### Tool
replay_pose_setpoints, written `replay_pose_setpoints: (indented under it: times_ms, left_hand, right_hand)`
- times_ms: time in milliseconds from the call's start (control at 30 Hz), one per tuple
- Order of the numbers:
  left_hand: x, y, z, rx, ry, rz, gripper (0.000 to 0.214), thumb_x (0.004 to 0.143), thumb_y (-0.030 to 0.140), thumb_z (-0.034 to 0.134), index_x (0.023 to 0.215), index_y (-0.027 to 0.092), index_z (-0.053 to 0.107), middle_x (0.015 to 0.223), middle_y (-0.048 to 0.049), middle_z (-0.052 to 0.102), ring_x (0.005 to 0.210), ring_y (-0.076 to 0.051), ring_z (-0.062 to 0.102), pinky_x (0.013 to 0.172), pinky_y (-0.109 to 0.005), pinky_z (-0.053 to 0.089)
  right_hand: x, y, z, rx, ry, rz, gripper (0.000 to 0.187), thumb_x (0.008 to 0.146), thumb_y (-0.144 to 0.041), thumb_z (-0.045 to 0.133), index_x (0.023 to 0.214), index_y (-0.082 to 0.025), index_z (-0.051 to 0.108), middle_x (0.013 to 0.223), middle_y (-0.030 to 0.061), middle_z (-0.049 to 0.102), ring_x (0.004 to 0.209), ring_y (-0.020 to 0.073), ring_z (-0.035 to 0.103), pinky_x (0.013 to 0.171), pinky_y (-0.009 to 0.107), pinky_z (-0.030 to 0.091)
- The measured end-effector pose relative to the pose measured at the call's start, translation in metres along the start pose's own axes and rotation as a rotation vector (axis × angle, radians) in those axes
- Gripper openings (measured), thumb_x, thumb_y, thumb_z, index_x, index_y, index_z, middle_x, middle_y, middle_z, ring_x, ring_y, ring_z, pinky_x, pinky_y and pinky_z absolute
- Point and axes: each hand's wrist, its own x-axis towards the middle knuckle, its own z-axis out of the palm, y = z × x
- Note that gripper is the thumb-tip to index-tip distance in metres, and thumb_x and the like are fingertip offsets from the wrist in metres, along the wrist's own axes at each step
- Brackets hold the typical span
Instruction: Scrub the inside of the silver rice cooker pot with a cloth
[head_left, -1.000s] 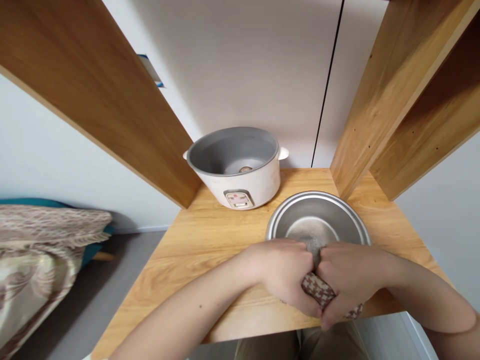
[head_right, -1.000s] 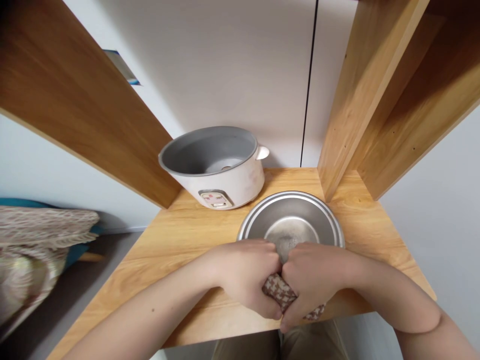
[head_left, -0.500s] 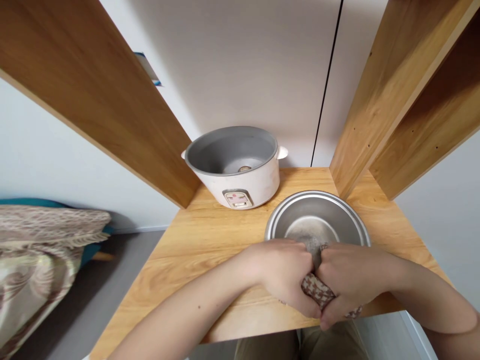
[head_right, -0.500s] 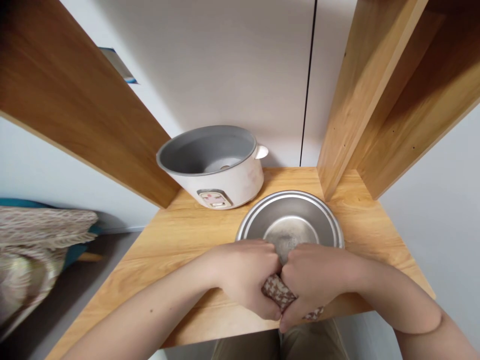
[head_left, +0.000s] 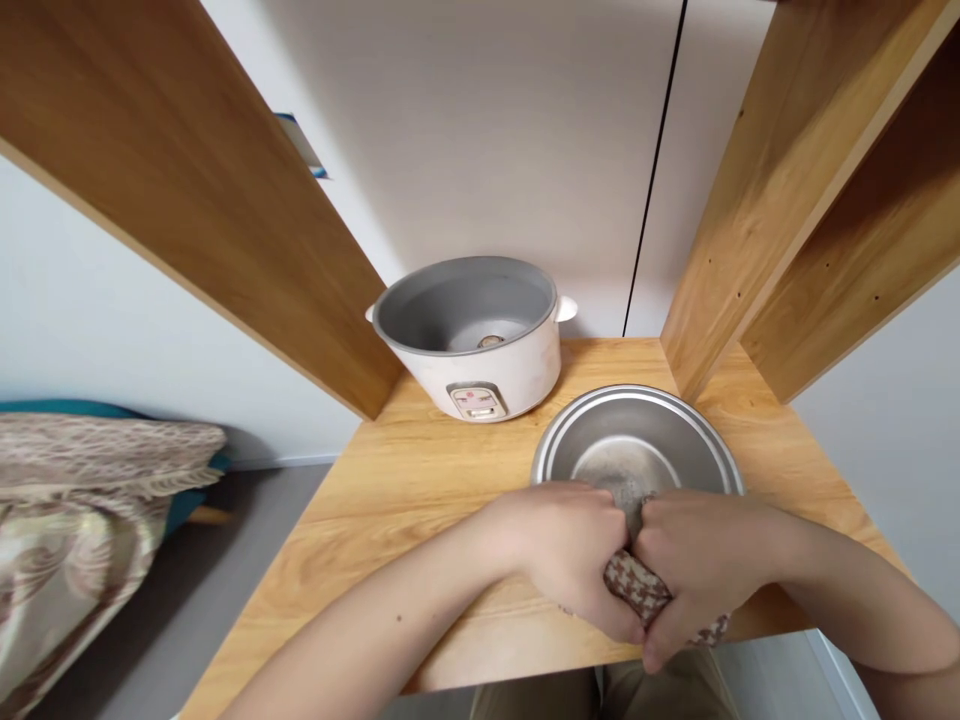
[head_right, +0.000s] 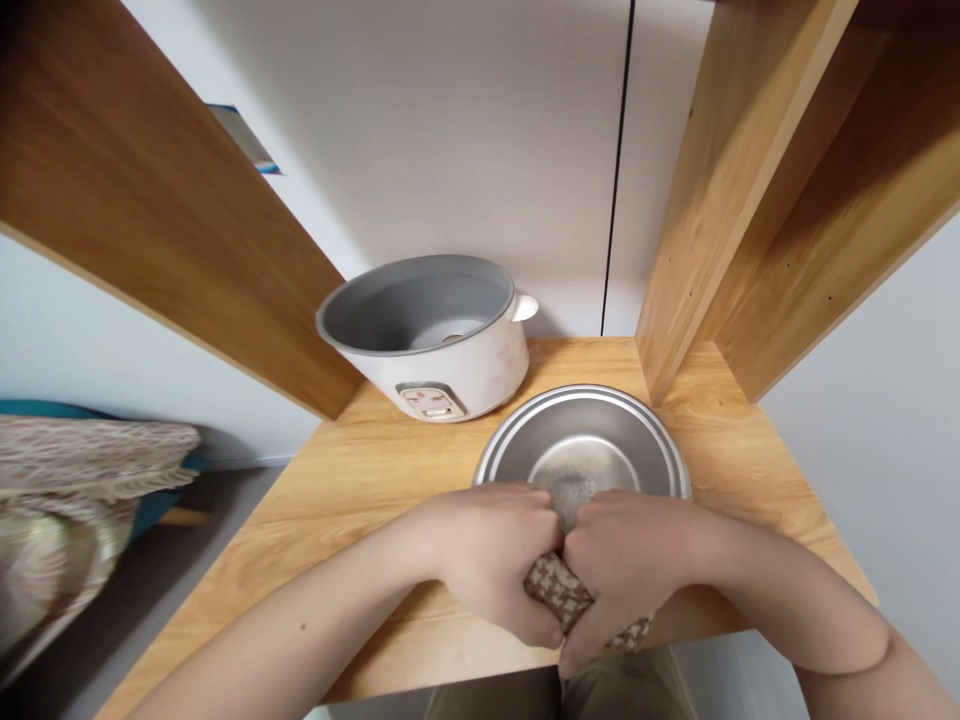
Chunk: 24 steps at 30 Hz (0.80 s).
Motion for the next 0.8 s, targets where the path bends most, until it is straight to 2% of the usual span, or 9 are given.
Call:
replay_pose_setpoints:
  times_ms: [67,133,267,333,533,600,800]
  left_hand:
    - [0.0003,-0.0002,0.0004,0.0,0.006,0.006,0.052,0.062,0.07,0.066,0.072,0.02,0.078,0.057,-0.0053,0.068,0.041,-0.015,0.047,0.04,-0.03,0.037]
    - [0.0005,-0.0002,0.0012,0.0,0.012,0.005,0.051,0.062,0.07,0.066,0.069,0.02,0.076,0.055,-0.0043,0.066,0.039,-0.014,0.045,0.039,-0.03,0.036]
    - [0.0008,-0.0002,0.0041,0.007,0.04,0.006,0.05,0.061,0.07,0.066,0.063,0.02,0.073,0.052,-0.0029,0.063,0.04,-0.014,0.046,0.039,-0.028,0.035]
    - [0.001,-0.0008,0.0053,0.013,0.059,0.003,0.049,0.061,0.069,0.067,0.061,0.02,0.072,0.05,-0.002,0.061,0.04,-0.013,0.047,0.039,-0.028,0.034]
    - [0.0007,-0.0053,0.0018,-0.029,0.037,0.051,0.046,0.063,0.067,0.071,0.066,0.021,0.074,0.052,-0.0008,0.063,0.041,-0.014,0.048,0.041,-0.028,0.035]
    - [0.0004,-0.0057,0.0004,-0.031,0.019,0.068,0.046,0.064,0.067,0.07,0.07,0.022,0.076,0.055,-0.0018,0.066,0.043,-0.015,0.05,0.042,-0.029,0.036]
    - [0.0002,-0.002,0.0018,0.025,0.015,0.03,0.053,0.066,0.071,0.064,0.068,0.02,0.077,0.056,-0.0056,0.067,0.043,-0.017,0.05,0.04,-0.031,0.035]
  right_hand:
    - [-0.0018,-0.0016,0.0,-0.005,0.046,0.003,0.053,0.075,-0.068,0.064,0.075,-0.017,0.077,0.061,0.0036,0.065,0.054,0.0157,0.048,0.056,0.03,0.035]
    - [-0.0022,-0.003,-0.0017,0.02,0.04,0.012,0.052,0.076,-0.068,0.065,0.076,-0.017,0.077,0.061,0.0035,0.065,0.055,0.0156,0.049,0.056,0.029,0.036]
    - [0.0014,-0.0021,-0.0052,0.098,-0.125,0.062,0.055,0.074,-0.072,0.063,0.071,-0.018,0.075,0.059,0.0016,0.064,0.053,0.0146,0.05,0.057,0.028,0.039]
    - [0.0029,0.0001,-0.0048,0.105,-0.152,0.055,0.057,0.074,-0.074,0.063,0.071,-0.018,0.075,0.059,0.0013,0.064,0.053,0.0146,0.05,0.056,0.028,0.038]
    - [-0.0011,0.0017,0.0004,-0.019,0.026,-0.022,0.058,0.075,-0.072,0.063,0.072,-0.015,0.076,0.058,0.0031,0.064,0.051,0.0146,0.045,0.053,0.03,0.034]
    - [-0.002,0.0001,0.0001,-0.007,0.038,-0.014,0.056,0.076,-0.071,0.063,0.075,-0.017,0.077,0.059,0.0026,0.064,0.053,0.015,0.047,0.055,0.03,0.035]
    - [0.0031,-0.0001,-0.0051,0.109,-0.162,0.088,0.056,0.073,-0.073,0.062,0.064,-0.018,0.07,0.056,0.0004,0.059,0.052,0.0141,0.048,0.055,0.028,0.037]
